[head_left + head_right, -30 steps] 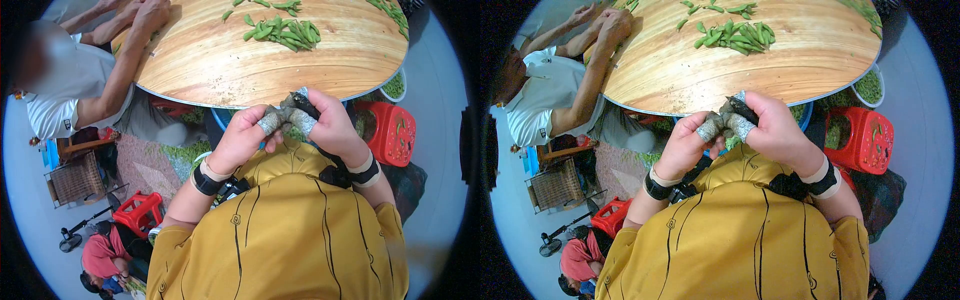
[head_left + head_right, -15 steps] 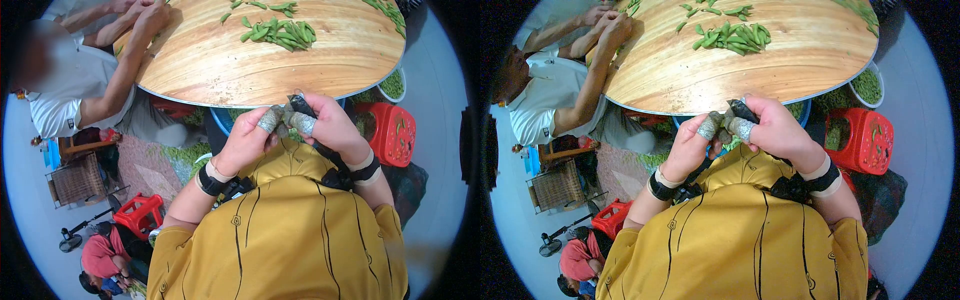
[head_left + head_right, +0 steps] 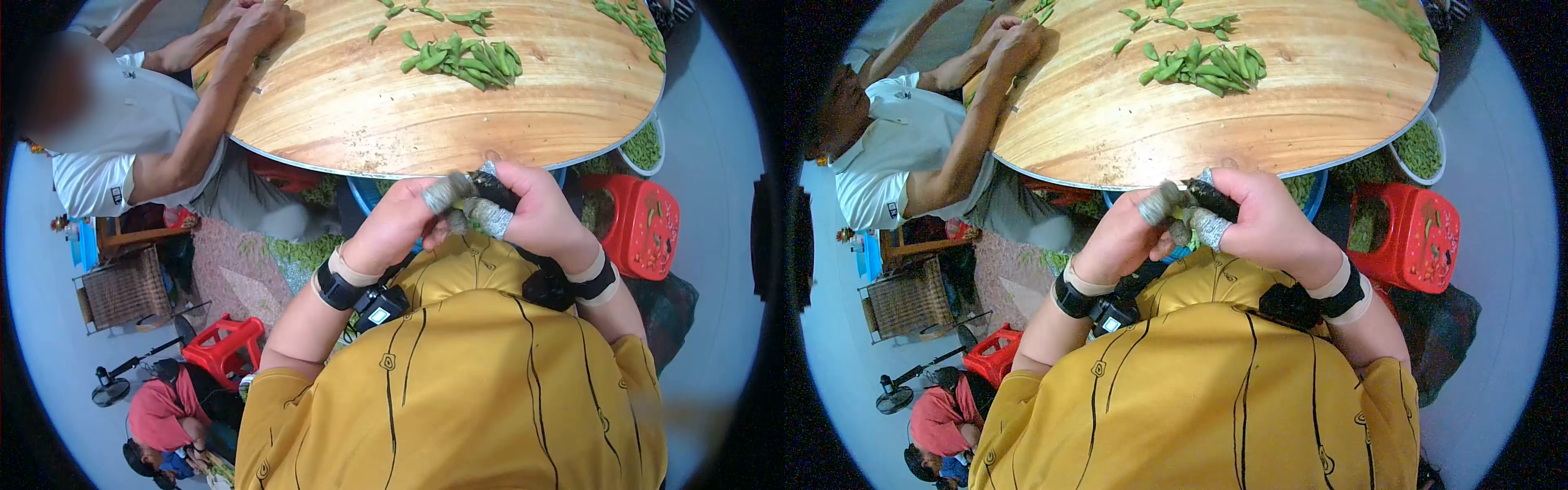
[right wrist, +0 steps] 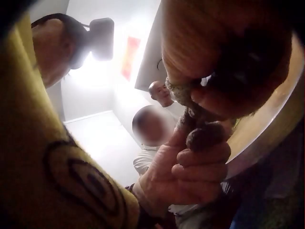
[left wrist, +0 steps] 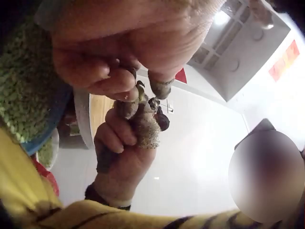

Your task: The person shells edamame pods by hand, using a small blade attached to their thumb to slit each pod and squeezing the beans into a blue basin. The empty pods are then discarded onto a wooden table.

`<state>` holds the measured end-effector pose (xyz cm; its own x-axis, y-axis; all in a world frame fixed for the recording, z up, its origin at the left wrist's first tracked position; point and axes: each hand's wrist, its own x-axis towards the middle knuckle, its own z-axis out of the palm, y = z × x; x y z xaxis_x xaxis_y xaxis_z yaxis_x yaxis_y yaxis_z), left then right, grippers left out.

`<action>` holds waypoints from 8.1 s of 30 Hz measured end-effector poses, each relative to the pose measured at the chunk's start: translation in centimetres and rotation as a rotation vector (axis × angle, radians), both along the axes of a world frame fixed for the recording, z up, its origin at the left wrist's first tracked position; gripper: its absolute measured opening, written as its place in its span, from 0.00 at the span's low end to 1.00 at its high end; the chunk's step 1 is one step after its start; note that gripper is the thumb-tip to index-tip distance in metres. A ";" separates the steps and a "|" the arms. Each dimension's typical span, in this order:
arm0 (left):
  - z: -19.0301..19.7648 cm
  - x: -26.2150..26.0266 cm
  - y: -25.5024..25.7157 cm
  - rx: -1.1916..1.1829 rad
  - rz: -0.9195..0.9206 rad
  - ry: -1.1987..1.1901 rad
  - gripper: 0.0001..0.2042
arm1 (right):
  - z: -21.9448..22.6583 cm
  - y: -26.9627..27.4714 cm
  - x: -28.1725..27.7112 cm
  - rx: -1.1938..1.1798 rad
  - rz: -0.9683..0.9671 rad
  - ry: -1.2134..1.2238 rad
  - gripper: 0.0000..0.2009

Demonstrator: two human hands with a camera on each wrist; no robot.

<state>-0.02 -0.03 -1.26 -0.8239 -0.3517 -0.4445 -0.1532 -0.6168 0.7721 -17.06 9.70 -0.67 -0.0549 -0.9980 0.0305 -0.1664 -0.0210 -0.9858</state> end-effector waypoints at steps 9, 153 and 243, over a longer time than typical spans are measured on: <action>0.4 0.6 0.2 0.018 -0.078 0.129 0.12 | 1.1 -0.5 -1.6 0.558 0.047 -0.949 0.04; -0.9 0.1 -1.0 0.488 -0.125 0.298 0.14 | 2.0 -0.8 -1.4 0.312 0.029 -0.391 0.08; 0.6 -1.3 -1.6 -1.066 -0.019 -0.122 0.05 | 2.2 -1.2 -1.4 0.403 0.009 -0.439 0.14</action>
<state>-1.31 -1.61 -0.62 -0.8041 -0.5945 0.0043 -0.2685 0.3696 0.8896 -18.49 8.49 1.49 0.0321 -0.9266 -0.3747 0.2573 0.3699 -0.8927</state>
